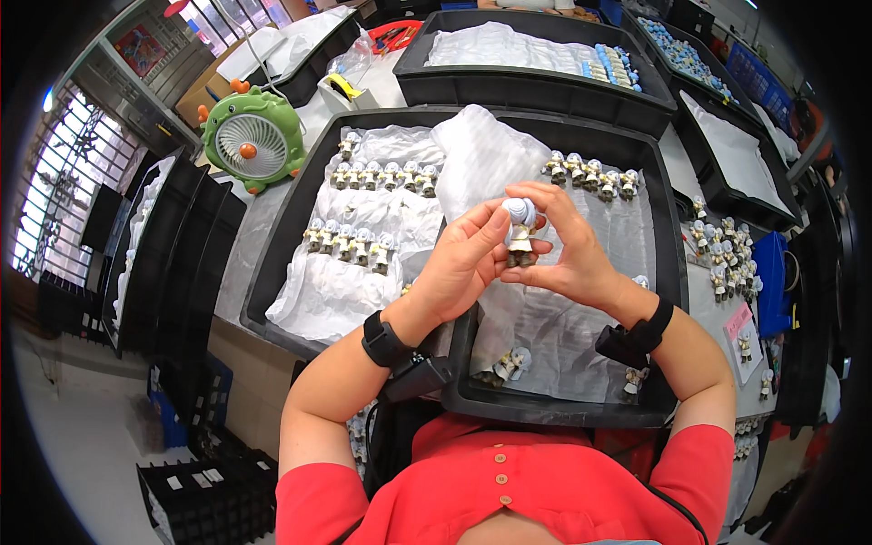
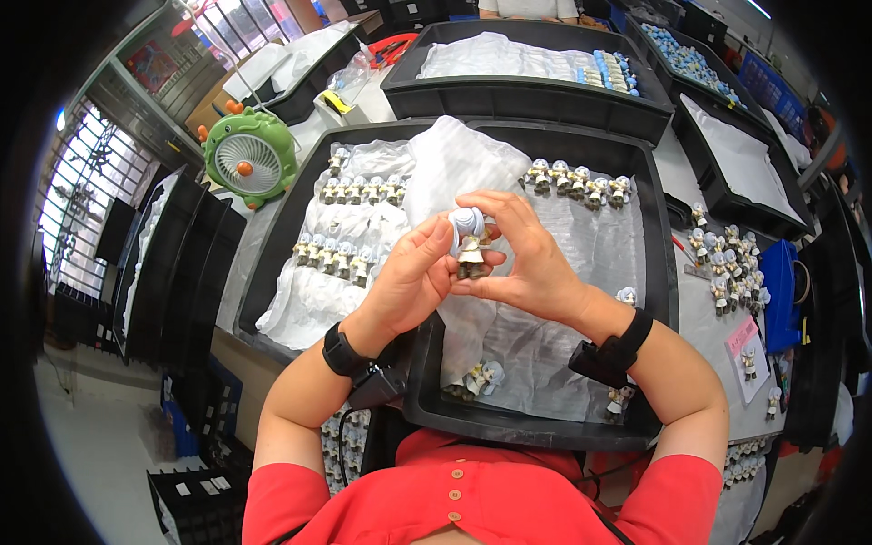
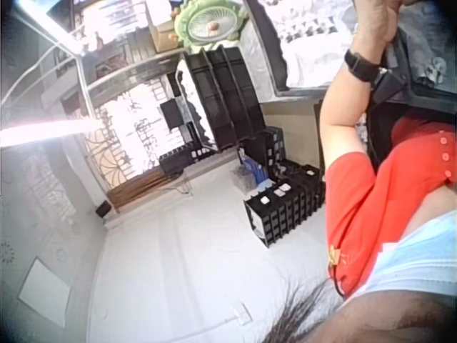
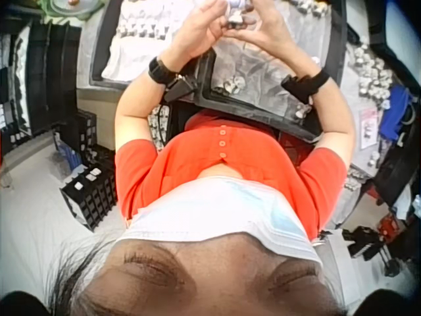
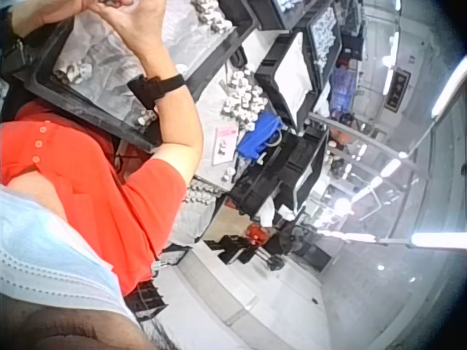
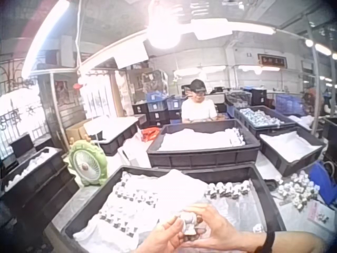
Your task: The person assembles small, bell-shaped miniature figures by hand. They pick up individual components from a tray, fit them together, and place the completed figures into a black tray lined with white tissue paper. The process is repeated for multiple units throughout the clip.
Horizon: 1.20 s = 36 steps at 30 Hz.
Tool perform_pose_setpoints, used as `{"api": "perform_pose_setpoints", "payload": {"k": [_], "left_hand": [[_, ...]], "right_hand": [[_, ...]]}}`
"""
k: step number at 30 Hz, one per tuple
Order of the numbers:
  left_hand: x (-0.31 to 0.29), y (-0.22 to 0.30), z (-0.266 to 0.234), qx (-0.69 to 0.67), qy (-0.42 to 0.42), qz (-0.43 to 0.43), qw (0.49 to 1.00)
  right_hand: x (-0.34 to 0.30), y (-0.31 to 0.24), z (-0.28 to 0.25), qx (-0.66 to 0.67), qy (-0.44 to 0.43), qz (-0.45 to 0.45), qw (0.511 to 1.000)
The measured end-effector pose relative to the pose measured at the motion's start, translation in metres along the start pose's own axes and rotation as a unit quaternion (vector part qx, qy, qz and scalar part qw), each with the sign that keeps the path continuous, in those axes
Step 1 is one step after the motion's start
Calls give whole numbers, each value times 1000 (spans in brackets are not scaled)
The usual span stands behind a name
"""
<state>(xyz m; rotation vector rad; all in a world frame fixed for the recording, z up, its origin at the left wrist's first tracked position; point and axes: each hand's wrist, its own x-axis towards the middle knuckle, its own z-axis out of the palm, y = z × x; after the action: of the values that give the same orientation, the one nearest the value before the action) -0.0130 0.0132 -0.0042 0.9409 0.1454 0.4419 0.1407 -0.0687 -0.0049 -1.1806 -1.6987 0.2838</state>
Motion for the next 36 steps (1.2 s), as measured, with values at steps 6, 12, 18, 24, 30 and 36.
{"api": "perform_pose_setpoints", "payload": {"k": [6, 12, 18, 24, 30, 36], "left_hand": [[0, 1, -1, 23, 8, -2, 1000], [0, 2, -2, 15, 7, 0, 1000], [0, 2, -1, 25, 14, -2, 1000], [1, 2, -2, 16, 9, -1, 1000], [0, 4, -1, 8, -14, 7, 1000], [1, 5, -1, -14, -29, 9, 999]], "right_hand": [[1, 2, -1, 27, -14, 5, 1000], [1, 2, -2, 47, -28, 14, 998], [0, 2, -3, 58, -36, 23, 997], [0, 0, -3, 55, -33, 26, 998], [0, 0, -1, 54, -20, 17, 998], [0, 1, -2, 67, -14, 23, 997]]}}
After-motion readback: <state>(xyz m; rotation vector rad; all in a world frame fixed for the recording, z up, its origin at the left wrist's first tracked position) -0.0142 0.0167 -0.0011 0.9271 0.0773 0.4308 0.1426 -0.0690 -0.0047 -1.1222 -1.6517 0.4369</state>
